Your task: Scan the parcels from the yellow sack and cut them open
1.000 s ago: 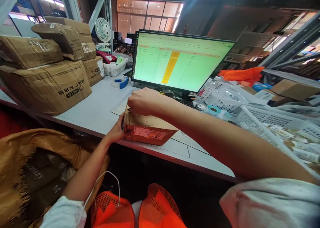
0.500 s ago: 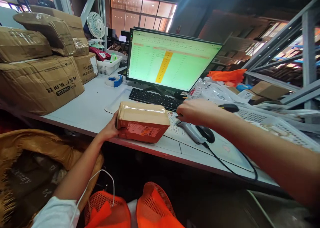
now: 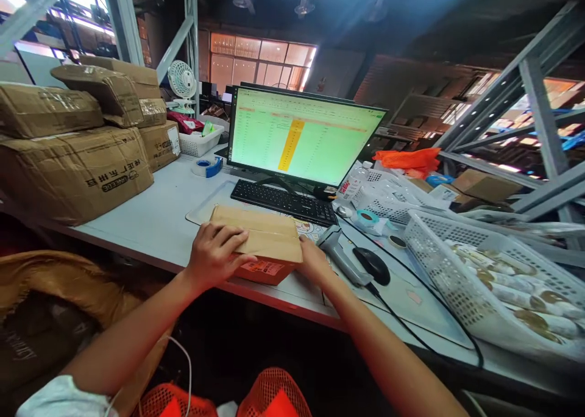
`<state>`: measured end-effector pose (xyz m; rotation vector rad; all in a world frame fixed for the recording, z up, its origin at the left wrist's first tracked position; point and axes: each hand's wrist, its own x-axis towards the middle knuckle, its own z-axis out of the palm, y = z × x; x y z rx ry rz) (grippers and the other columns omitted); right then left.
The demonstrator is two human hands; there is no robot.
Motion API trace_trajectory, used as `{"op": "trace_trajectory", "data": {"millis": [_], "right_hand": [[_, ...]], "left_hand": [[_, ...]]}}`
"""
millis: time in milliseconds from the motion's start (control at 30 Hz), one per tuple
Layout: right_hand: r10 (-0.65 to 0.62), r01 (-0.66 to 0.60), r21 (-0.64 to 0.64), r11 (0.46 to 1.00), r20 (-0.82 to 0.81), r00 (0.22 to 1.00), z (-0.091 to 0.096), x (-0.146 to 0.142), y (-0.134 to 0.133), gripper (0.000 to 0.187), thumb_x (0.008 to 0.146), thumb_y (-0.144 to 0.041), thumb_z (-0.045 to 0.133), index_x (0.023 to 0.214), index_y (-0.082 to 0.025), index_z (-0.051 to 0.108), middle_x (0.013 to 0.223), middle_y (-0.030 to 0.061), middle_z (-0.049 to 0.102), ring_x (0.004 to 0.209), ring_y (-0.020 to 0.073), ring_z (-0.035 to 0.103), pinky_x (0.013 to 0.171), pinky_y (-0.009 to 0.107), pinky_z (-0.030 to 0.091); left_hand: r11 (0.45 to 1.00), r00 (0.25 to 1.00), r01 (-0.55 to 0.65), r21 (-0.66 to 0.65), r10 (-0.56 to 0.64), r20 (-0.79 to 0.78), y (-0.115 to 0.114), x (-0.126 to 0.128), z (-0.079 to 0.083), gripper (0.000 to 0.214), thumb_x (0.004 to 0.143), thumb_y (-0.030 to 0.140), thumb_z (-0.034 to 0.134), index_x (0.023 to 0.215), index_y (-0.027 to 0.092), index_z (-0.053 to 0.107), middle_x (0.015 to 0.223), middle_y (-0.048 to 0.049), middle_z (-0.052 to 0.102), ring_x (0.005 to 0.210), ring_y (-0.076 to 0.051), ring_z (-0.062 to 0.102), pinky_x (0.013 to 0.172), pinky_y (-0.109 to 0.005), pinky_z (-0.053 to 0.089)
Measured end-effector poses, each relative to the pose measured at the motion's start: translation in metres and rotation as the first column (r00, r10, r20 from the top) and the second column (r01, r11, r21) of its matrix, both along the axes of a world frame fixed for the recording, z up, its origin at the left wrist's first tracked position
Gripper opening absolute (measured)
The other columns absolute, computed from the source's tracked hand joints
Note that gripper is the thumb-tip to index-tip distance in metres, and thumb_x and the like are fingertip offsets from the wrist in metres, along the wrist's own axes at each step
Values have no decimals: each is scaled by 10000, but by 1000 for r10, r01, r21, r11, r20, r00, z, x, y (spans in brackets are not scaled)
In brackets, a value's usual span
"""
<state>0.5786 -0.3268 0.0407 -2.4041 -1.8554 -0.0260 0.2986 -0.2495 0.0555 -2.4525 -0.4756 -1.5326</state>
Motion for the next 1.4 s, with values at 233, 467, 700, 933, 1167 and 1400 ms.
{"op": "trace_trajectory", "data": {"millis": [233,467,700,933,1167,1400], "right_hand": [[411,-233,477,848,-312,856,78,-17,24,385,996,-429,599,1289,-203,703,1193,107,679,1043,237,670,931,375,542],[444,-444,-31,896,8,896,112,-63,41,469,1040,-467,574,1387,-156,626,1217,152,628,1069,277,665,918,357,505],[482,-452,-171,875,231,845,125,-69,42,443,1077,-474,476,1295,-132,654,1182,173,669,1023,303,690,767,339,485],[497,-475,-149,867,208,843,123,-73,56,559,1022,-622,523,1229,-132,698,1227,170,672,1040,291,695,773,330,499],[421,-412,-105,905,352,836,129,-80,61,502,1111,-470,360,1204,-134,721,1087,186,755,1046,322,722,834,360,500],[103,-109,-98,989,-64,993,119,-51,109,636,1079,-579,376,1154,-100,788,1240,231,736,1136,322,704,907,337,497]], "left_hand": [[997,998,55,54,-55,-5,13,0,2,185,930,379,748,1002,209,739,977,-30,805,872,-219,668,813,-370,495],[997,996,69,20,-68,-51,22,4,5,222,938,425,727,982,207,737,912,-28,789,828,-226,640,789,-374,493],[997,994,80,3,-80,-74,23,5,8,231,949,437,707,924,208,726,859,-33,767,809,-226,619,777,-369,477],[995,992,98,0,-98,-82,27,5,9,224,952,423,705,869,215,704,823,-24,754,779,-218,601,755,-357,454],[996,991,91,0,-90,-94,27,6,10,258,981,415,660,843,200,701,786,-29,728,757,-214,571,725,-359,445],[995,979,81,-51,-89,-184,24,-1,16,268,978,441,657,938,189,739,895,-64,752,860,-238,612,795,-381,505]]}}
